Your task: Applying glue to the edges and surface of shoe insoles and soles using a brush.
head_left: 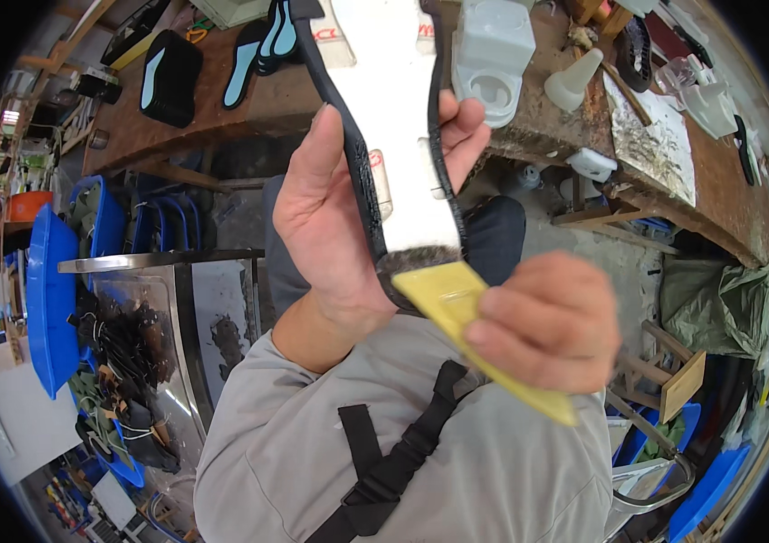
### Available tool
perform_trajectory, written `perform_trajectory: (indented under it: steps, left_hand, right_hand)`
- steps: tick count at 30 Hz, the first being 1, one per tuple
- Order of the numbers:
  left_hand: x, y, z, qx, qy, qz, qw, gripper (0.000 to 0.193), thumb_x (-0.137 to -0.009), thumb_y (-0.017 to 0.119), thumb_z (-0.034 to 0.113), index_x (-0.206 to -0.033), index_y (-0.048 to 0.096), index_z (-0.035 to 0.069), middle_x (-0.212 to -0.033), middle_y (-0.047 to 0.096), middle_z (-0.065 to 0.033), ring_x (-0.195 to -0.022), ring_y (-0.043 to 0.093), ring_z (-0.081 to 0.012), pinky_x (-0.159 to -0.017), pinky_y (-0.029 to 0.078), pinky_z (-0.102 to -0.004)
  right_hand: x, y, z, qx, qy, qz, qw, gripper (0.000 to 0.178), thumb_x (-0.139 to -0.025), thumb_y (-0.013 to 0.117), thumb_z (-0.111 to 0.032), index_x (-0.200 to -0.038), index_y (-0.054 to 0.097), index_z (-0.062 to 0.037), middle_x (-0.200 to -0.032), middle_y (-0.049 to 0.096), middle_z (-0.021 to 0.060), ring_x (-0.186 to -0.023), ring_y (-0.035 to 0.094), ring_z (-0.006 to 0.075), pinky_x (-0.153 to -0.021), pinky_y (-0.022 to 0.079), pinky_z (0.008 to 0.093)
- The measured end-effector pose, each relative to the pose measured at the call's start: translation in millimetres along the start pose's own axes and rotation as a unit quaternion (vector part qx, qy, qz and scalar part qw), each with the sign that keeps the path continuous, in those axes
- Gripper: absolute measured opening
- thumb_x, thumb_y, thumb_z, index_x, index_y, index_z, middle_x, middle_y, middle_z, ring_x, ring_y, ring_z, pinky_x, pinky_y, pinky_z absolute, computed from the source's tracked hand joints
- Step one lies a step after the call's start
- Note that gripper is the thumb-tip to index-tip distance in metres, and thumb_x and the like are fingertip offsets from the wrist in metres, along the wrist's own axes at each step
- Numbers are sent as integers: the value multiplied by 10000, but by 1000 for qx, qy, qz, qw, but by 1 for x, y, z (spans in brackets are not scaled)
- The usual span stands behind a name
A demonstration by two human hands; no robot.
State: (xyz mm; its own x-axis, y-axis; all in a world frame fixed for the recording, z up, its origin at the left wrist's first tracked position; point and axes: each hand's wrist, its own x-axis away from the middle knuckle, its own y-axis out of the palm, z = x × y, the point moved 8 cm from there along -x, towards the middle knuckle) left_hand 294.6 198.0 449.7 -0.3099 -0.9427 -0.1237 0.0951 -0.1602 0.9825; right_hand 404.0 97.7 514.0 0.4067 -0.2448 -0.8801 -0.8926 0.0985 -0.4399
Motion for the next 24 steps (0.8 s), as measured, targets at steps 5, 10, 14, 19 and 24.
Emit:
perform_trajectory:
  steps: [5, 10, 14, 19, 24]
  left_hand:
    - [-14, 7, -10, -46, -6, 3, 999, 508, -957, 428, 328, -1267, 457, -73, -1181, 535, -270, -1163, 483, -406, -1090, 301, -493]
    - [-32, 18, -4, -113, -25, -43, 992, 523, -973, 372, 297, -1340, 359, -75, -1265, 473, -293, -1214, 432, -437, -1097, 274, -519]
    - [-103, 30, 19, -202, -67, -79, 974, 486, -992, 326, 217, -1389, 272, -58, -1358, 394, -274, -1249, 410, -420, -1072, 336, -492]
    - [-285, 60, 44, -320, -34, -117, 940, 348, -969, 392, 107, -1253, 423, -92, -1193, 545, -171, -1080, 542, -274, -977, 428, -379]
    - [-450, 82, 12, -407, -32, -53, 911, 262, -917, 405, -4, -1143, 477, -115, -1116, 565, -189, -1010, 562, -287, -928, 460, -399]
  right_hand:
    - [16, -30, -10, -45, -41, 91, 994, 259, -621, 700, -64, -870, 685, 6, -869, 631, 104, -579, 545, 185, -497, 453, 271]
    - [35, -46, 12, -144, 70, 110, 981, 217, -721, 727, -80, -893, 669, 41, -851, 644, 157, -569, 587, 222, -494, 476, 294]
    - [100, -84, 52, -165, 294, 395, 855, 140, -835, 660, -88, -845, 630, 48, -776, 559, 134, -516, 558, 174, -449, 448, 275]
    - [121, -92, 71, -99, 356, 370, 853, 153, -871, 613, -107, -875, 600, 45, -787, 525, 131, -513, 527, 153, -456, 424, 256]
    - [142, -109, 108, -96, 420, 438, 789, 127, -841, 608, -67, -814, 584, 55, -730, 524, 104, -505, 522, 150, -455, 411, 260]
